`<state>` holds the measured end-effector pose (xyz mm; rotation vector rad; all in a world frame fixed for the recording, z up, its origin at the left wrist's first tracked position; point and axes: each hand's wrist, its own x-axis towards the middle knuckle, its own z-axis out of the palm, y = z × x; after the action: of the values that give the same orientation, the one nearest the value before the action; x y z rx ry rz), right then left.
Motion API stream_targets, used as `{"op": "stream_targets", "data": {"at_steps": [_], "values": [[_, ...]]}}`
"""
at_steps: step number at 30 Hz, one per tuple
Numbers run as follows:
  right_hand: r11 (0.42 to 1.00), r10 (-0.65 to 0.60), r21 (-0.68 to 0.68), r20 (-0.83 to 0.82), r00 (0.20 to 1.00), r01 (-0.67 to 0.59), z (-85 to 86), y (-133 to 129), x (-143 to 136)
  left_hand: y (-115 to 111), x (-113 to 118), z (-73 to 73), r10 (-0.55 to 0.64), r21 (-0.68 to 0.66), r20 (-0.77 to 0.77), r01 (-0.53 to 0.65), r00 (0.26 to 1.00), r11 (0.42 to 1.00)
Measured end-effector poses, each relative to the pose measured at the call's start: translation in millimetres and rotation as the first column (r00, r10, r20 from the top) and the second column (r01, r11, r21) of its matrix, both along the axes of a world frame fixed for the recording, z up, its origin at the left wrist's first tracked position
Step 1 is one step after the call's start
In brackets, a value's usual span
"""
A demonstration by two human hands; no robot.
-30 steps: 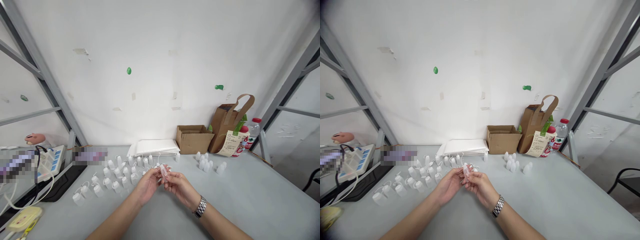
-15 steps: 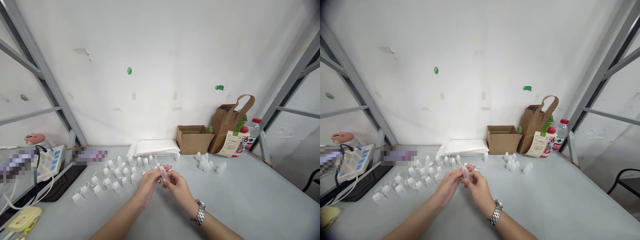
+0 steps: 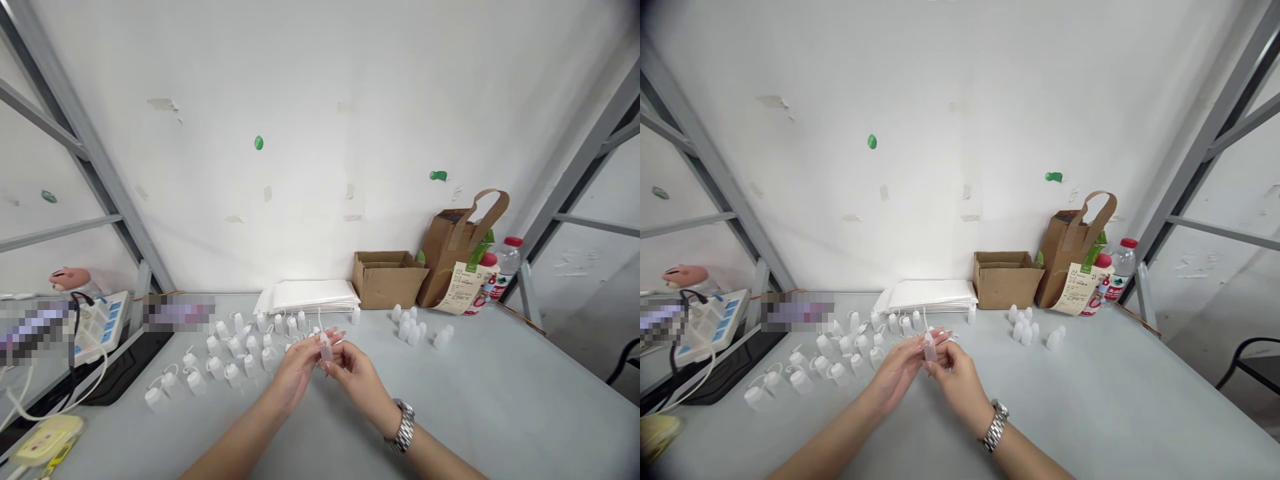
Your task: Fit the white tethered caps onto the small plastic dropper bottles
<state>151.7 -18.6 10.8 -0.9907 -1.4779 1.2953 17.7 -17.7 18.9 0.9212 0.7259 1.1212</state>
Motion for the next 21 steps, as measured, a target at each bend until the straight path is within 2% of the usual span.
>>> {"op": "stream_targets", "data": {"at_steps": [6,9,12,14,17,19,21], "values": [[0.968,-0.156,0.229,0.212,0.965,0.107,-7.1,-7,-2,-2,2,1.6,0.016,0.024,-0.038,-0.016,0.999,1.000],[0.938,-0.224,0.315,0.230,0.947,0.145,-10.3,-10,-4,-2,2,1.4,0.029,0.031,-0.050,-0.028,0.998,0.999],[0.968,-0.175,0.211,0.170,0.970,0.138,-8.6,-7,-4,-1,1,2.0,0.044,0.036,-0.047,-0.043,0.998,0.998],[0.998,-0.054,0.043,0.077,0.996,0.051,-5.2,-3,-3,0,0,2.2,0.042,0.024,-0.045,-0.041,0.998,0.999],[0.987,0.089,-0.132,-0.041,0.995,-0.094,-0.6,3,0,1,-3,1.0,0.001,0.008,-0.045,-0.001,0.999,1.000],[0.988,0.071,-0.132,-0.037,0.997,-0.075,0.1,3,1,1,-4,-0.5,-0.021,0.021,-0.034,0.022,0.999,1.000],[0.999,-0.012,-0.043,0.020,1.000,0.013,-1.2,0,2,1,-3,-1.9,-0.022,0.037,-0.011,0.022,1.000,0.999]]}}
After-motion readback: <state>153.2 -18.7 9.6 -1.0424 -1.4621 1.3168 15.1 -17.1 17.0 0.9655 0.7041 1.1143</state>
